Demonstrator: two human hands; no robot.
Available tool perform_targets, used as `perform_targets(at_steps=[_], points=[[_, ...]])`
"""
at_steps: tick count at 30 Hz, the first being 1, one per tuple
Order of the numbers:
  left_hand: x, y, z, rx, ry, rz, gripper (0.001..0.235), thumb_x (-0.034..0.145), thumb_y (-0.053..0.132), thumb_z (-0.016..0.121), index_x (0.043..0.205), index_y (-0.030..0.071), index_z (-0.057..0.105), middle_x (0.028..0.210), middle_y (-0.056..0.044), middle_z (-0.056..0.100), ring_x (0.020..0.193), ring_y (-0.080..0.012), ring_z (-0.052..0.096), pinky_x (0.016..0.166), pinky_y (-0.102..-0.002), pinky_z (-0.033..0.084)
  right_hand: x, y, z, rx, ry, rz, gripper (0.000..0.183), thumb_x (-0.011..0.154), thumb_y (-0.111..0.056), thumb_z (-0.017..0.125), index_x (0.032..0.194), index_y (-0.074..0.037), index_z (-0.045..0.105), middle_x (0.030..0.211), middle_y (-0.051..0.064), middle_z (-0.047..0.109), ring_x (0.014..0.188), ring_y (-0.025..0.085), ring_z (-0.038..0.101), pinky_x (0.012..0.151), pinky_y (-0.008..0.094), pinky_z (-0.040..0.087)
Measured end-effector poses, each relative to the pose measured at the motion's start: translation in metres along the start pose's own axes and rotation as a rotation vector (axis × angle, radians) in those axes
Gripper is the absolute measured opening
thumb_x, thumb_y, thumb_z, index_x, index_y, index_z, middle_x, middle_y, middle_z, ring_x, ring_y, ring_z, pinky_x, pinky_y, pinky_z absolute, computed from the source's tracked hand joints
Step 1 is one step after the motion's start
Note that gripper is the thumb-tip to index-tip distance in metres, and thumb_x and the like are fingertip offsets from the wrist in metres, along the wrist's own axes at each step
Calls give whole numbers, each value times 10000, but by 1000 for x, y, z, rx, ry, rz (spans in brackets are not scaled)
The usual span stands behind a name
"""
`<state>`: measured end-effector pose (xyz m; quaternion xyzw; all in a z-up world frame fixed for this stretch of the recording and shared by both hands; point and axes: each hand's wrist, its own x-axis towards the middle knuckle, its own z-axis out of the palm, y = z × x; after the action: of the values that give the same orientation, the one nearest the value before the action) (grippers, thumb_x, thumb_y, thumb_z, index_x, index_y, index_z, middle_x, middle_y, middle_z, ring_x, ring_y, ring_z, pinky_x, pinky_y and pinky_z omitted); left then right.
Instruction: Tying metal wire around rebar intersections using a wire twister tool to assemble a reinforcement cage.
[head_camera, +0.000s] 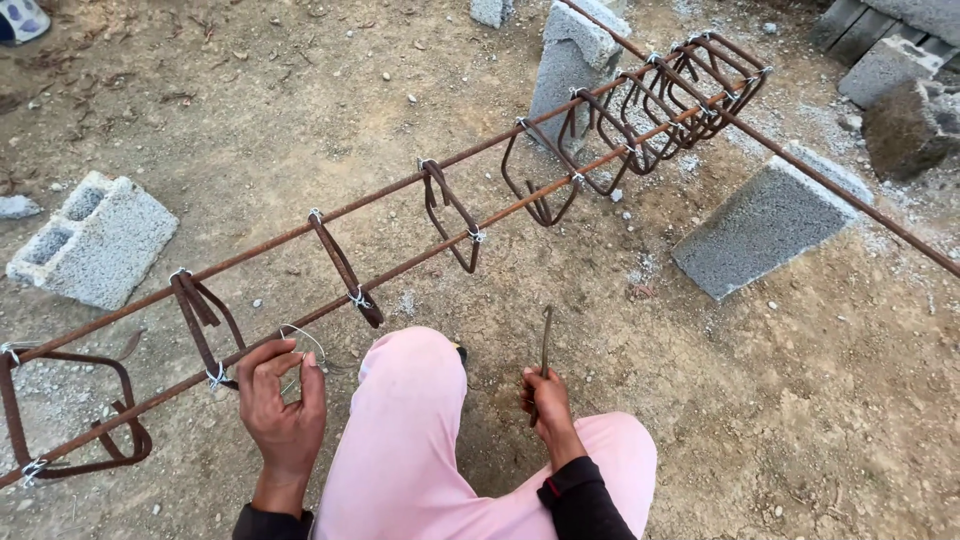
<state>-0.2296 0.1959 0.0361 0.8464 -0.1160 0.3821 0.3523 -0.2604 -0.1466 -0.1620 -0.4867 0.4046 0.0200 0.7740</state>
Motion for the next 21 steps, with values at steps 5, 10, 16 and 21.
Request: perform_targets(at_steps=[5, 10, 16, 21], points=[[9, 19, 2, -70, 3, 39, 217, 915, -81, 693, 1049, 3, 544, 1191, -168, 601, 1079, -268, 615, 938, -381, 582, -17, -6, -7, 56, -23, 83, 236, 1031, -271, 628, 903, -77, 591, 589, 12, 508, 420, 100, 407, 369, 273, 316], [22, 45, -2, -109, 31, 118, 218, 933, -80, 674, 1076, 6, 533, 1190, -183, 606, 1077, -290, 621, 953, -411, 577, -14, -1, -13, 91, 8, 116, 336, 1057, -260, 589, 772, -88, 547, 640, 48, 558, 451, 129, 465, 408, 305, 394], [36, 77, -13, -178, 50, 181, 231, 957, -75, 666, 1085, 37, 510, 1201, -161, 598, 1054, -251, 611, 899, -361, 580, -22, -9, -7, 147, 21, 79, 278, 1080, -216, 525, 996, -4, 683, 778, 91, 643, 578, 147, 545, 507, 304, 456], [43, 110, -6, -346, 46, 300, 185, 944, -20, 670, 1058, 86, 570, 1184, -119, 614, 1054, -238, 632, 943, -346, 617, -52, -33, -3, 229, -36, -76, 238, 1036, -137, 598, 1159, 6, 744, 938, 87, 658, 711, 134, 603, 630, 262, 534]])
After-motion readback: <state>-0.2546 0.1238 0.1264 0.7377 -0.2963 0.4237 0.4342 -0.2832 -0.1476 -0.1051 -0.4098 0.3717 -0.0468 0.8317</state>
